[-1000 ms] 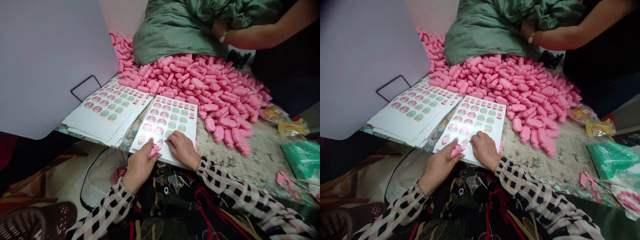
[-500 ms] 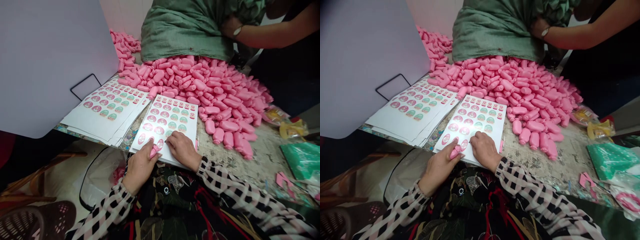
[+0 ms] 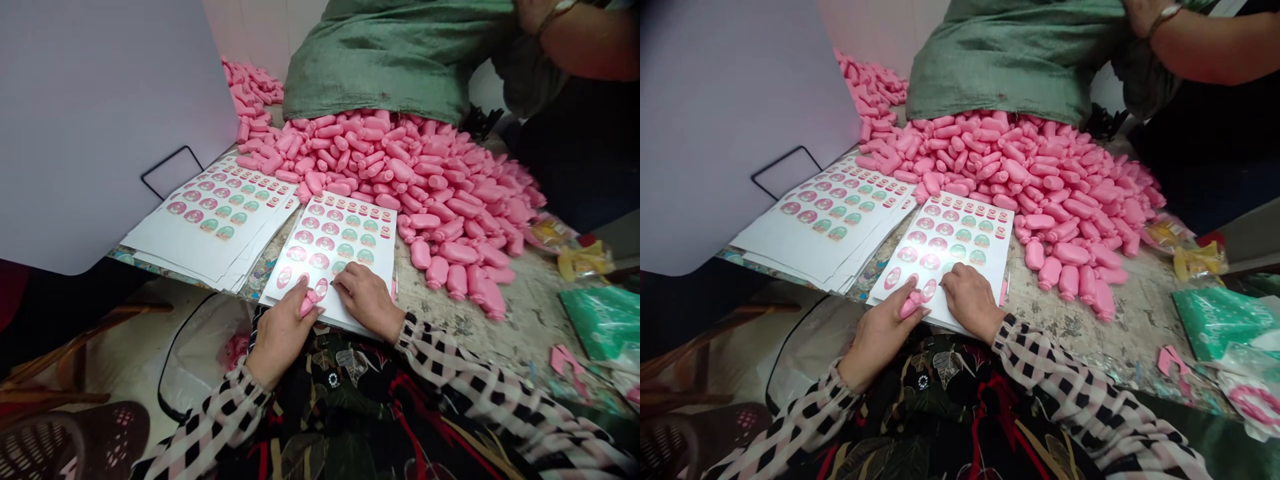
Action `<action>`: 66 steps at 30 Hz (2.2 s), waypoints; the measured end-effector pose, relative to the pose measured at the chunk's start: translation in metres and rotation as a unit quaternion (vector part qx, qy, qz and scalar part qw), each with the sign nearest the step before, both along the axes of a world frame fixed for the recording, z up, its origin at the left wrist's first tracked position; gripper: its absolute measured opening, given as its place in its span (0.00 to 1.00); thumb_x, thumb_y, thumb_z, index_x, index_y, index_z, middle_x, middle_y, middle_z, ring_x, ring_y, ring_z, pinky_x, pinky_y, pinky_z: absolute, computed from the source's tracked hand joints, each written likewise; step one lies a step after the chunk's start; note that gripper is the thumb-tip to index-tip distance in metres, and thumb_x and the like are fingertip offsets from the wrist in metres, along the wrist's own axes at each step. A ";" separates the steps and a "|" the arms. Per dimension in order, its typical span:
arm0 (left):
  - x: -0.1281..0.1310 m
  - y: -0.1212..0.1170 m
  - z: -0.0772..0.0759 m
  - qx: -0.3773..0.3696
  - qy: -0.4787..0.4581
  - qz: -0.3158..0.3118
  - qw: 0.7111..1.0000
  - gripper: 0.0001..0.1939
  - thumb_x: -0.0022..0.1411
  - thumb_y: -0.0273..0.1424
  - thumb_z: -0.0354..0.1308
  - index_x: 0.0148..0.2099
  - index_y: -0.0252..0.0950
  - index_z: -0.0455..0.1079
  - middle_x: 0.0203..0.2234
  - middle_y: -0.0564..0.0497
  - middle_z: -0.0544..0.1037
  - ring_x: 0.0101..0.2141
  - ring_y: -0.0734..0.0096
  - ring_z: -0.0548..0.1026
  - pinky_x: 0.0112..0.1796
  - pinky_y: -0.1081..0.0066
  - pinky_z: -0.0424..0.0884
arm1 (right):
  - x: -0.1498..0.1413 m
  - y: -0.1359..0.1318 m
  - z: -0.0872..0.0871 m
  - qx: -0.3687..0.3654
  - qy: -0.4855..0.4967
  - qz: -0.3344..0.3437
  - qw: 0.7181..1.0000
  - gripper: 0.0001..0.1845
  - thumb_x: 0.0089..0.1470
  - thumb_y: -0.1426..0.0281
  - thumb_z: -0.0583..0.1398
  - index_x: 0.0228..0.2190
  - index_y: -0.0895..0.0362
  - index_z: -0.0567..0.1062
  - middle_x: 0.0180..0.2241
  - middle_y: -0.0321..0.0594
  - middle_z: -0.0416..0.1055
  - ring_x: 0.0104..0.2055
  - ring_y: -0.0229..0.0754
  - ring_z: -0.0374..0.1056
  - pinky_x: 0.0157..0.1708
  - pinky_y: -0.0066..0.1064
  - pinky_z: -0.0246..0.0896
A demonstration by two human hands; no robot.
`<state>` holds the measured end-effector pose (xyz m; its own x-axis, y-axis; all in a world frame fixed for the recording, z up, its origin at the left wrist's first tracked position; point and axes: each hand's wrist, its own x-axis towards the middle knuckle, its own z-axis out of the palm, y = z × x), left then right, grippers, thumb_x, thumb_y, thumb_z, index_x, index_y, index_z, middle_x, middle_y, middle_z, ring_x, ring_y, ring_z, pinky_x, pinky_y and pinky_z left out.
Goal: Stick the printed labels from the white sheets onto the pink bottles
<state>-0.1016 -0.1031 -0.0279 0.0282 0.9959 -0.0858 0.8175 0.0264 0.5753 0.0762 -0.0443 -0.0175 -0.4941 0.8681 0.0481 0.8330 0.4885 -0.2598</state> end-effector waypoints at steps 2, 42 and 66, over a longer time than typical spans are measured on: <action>0.000 0.000 -0.001 0.002 -0.003 0.000 1.000 0.28 0.62 0.39 0.50 0.63 0.39 0.55 0.56 0.47 0.68 0.52 0.60 0.70 0.47 0.64 0.67 | 0.001 0.000 -0.001 -0.008 0.006 0.004 1.000 0.12 0.60 0.69 0.51 0.35 0.55 0.74 0.35 0.40 0.67 0.38 0.40 0.62 0.36 0.30 0.54; -0.003 -0.012 -0.008 0.007 0.121 -0.175 0.977 0.33 0.60 0.34 0.54 0.64 0.59 0.48 0.67 0.45 0.38 0.41 0.55 0.76 0.38 0.61 0.73 | -0.023 -0.011 -0.001 -0.040 0.120 -0.146 0.981 0.09 0.55 0.63 0.58 0.26 0.54 0.72 0.30 0.36 0.69 0.33 0.38 0.64 0.32 0.29 0.53; 0.010 0.025 0.024 -0.261 -0.751 0.157 0.586 0.21 0.61 0.47 0.48 0.46 0.35 0.67 0.27 0.50 0.73 0.22 0.74 0.71 0.22 0.73 0.69 | -0.007 -0.014 0.034 -0.151 0.434 -0.102 0.882 0.12 0.47 0.61 0.64 0.24 0.56 0.72 0.26 0.34 0.69 0.29 0.36 0.62 0.29 0.28 0.56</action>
<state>-0.0918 -0.0781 -0.0037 0.2861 0.8211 -0.4939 -0.6926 0.5334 0.4856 0.0690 -0.0582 0.0165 -0.2161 0.9728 0.0830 0.3195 0.1508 -0.9355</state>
